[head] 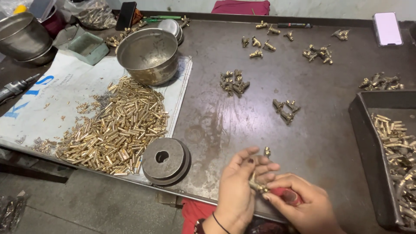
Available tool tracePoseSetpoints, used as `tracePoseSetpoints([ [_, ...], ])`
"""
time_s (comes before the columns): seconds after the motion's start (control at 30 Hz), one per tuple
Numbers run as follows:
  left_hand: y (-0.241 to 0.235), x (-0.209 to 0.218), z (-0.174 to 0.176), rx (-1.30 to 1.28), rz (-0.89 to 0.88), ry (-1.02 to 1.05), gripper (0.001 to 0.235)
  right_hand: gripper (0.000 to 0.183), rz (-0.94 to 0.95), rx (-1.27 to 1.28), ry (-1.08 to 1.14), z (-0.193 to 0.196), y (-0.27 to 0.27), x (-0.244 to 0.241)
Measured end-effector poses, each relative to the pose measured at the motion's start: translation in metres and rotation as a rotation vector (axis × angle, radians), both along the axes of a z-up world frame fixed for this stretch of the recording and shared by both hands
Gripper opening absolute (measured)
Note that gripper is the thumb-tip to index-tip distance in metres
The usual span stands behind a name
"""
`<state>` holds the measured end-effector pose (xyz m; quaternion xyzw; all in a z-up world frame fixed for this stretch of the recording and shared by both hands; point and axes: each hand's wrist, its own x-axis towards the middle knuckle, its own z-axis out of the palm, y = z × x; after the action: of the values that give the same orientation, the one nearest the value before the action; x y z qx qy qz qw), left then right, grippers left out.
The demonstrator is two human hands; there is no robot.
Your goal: Polishing and inspecting small brass valve components at a workbench using a cloth and a small tool.
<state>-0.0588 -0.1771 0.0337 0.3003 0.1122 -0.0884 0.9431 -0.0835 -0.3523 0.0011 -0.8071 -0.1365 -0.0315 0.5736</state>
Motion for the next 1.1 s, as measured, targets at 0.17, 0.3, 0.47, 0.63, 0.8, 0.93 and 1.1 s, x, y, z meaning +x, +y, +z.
tracePoseSetpoints([
  [0.17, -0.006, -0.006, -0.018, 0.052, -0.080, -0.036, 0.034, 0.031, 0.165, -0.394, -0.373, 0.001, -0.007, 0.008],
  [0.3, -0.006, 0.001, -0.019, 0.093, -0.136, -0.040, 0.039, 0.039, 0.362, -0.541, -0.573, 0.012, -0.005, 0.016],
  [0.47, 0.007, 0.015, -0.041, 0.111, 0.003, 0.028, 0.044, 0.030, 0.197, -0.562, -0.548, 0.034, -0.016, 0.090],
  [0.63, 0.016, 0.021, -0.071, 0.288, 0.012, 0.031, 0.036, 0.026, -0.123, -1.088, -0.324, 0.021, -0.047, 0.200],
  [0.8, 0.024, 0.029, -0.086, 0.379, -0.121, -0.012, 0.026, 0.046, -0.230, -0.873, -0.282, -0.005, -0.067, 0.227],
  [0.93, 0.019, 0.054, -0.065, 0.591, -0.347, -0.136, 0.026, 0.039, -0.371, -0.562, -0.115, 0.005, -0.054, 0.162],
  [1.1, -0.016, 0.091, -0.024, 1.777, -0.457, -0.577, 0.043, 0.022, -0.254, -0.229, 0.186, -0.024, -0.062, 0.058],
])
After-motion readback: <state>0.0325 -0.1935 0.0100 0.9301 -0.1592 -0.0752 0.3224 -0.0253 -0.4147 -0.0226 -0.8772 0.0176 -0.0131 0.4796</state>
